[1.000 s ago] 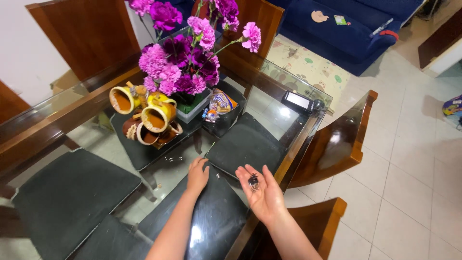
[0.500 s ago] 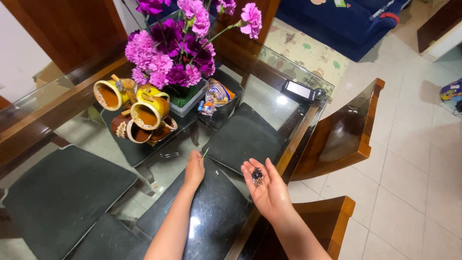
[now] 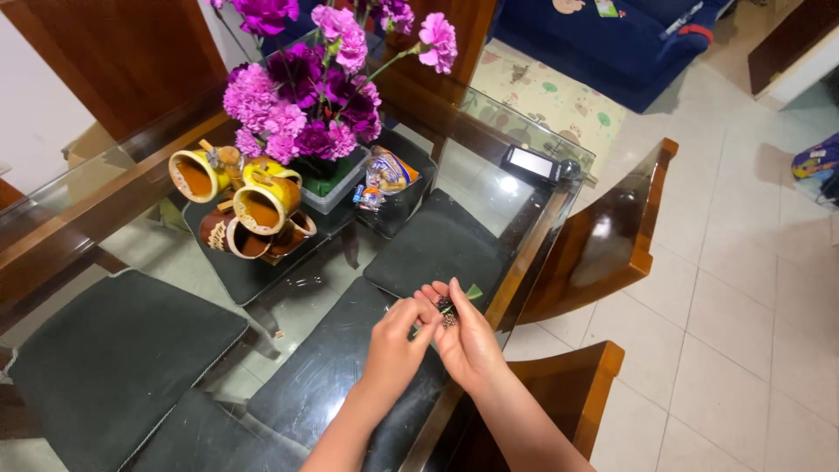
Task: The user winds a black cable and places it in a container, then retrieves another object.
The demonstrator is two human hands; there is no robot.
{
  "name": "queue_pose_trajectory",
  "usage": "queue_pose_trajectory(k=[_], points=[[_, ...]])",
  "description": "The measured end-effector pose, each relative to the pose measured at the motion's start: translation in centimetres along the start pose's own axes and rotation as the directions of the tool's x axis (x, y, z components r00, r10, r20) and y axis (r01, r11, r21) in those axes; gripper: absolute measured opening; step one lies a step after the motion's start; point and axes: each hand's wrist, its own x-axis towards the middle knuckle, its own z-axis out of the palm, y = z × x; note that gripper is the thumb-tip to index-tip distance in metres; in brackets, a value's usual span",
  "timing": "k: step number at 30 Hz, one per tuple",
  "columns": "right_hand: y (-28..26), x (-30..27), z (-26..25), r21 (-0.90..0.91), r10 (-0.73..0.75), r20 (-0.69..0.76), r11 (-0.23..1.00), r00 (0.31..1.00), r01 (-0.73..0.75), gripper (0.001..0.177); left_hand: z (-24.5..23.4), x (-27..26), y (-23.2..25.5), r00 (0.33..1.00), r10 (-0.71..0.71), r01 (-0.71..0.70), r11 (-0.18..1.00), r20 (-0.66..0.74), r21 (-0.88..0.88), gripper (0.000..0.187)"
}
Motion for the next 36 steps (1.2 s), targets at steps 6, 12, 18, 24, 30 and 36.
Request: queue_pose_trajectory(k=[6,12,18,24,30,36], points=[[0.3,0.6,-1.3,0.011,-0.038,0.016,0.999,0.999,0.038,0.034,-1.0,-1.2,-3.3,0.991,-0.108,0.131,0.916,0.082,-0.379,0.017],[-0.8,0.6,-0.6,0.254,0.013,-0.055,0.967,0.998,0.001,0.039,0.6,-3.0,-18.1,0.982,-0.19,0.189,0.979,0.001,0.072,0.037],[-0.7,0.7,-0.7,0.197,0.056,-0.041,0.979,0.998,-0.047,0.04,2.1,-4.8,-23.9,0.985,-0.105,0.028,0.881,0.138,0.473,0.023],[-0.9,1.3,-1.7,0.196,0.115,0.072,0.972,0.991,-0.128,0.031,1.3,-6.4,-23.4,0.974,-0.214,0.182,0.93,0.067,0.32,0.014],[-0.1,1.4,-1.2,0.172,0.143,0.147,0.971,0.979,-0.167,0.031,1.5,-9.3,-21.4,0.963,-0.202,0.056,0.792,0.175,0.608,0.026],[-0.2,1.9,-1.2,0.205,0.149,0.22,0.959,0.964,-0.195,0.03,0.8,-9.1,-18.7,0.936,-0.338,0.21,0.756,0.095,0.619,0.022]])
